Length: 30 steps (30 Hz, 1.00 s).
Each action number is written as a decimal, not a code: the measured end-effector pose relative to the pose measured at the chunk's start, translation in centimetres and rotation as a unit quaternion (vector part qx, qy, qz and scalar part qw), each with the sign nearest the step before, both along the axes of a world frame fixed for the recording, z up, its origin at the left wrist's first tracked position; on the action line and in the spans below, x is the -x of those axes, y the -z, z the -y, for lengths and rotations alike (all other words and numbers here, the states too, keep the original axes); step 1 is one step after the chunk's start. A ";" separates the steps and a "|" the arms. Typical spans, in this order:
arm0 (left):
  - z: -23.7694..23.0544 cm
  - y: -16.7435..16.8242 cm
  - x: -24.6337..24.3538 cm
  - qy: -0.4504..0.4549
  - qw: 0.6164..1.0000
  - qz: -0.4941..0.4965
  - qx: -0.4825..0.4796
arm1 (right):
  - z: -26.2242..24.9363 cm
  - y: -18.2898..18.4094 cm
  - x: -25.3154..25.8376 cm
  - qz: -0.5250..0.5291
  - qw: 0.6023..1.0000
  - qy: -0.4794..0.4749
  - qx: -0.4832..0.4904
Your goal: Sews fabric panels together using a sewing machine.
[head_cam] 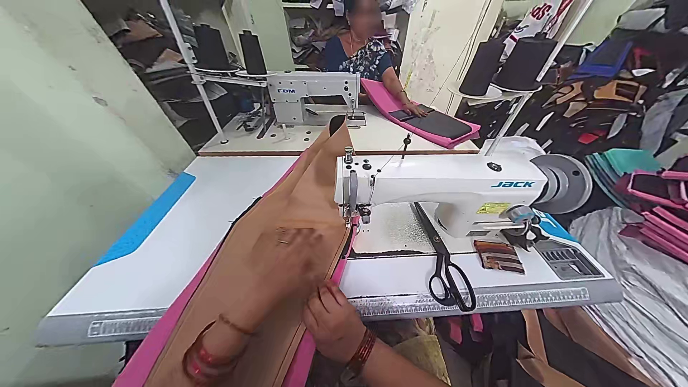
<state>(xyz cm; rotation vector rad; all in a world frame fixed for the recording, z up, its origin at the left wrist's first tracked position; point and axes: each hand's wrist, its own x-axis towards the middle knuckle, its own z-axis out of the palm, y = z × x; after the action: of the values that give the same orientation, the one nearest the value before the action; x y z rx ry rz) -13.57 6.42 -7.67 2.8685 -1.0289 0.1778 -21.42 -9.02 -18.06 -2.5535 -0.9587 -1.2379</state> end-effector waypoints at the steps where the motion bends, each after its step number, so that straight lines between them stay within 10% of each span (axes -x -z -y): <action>1: 1.3 0.7 -0.6 0.062 0.997 -0.052 0.007 | 0.7 -0.6 0.1 -0.010 1.000 -0.017 -0.014; 8: 6.2 0.9 0.5 0.020 0.975 -0.199 -0.099 | 5.7 -2.3 1.7 -0.080 0.996 -0.040 0.001; 30: 7.6 1.0 -2.2 -0.030 0.976 -0.204 -0.068 | 6.9 -1.6 -1.1 -0.148 0.988 0.014 -0.050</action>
<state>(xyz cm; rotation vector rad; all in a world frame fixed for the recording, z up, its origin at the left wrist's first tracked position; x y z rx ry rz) -11.36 -1.20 -8.62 2.8729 -0.9011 -0.4768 -20.35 -15.90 -16.44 -2.5816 -0.7785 -0.8524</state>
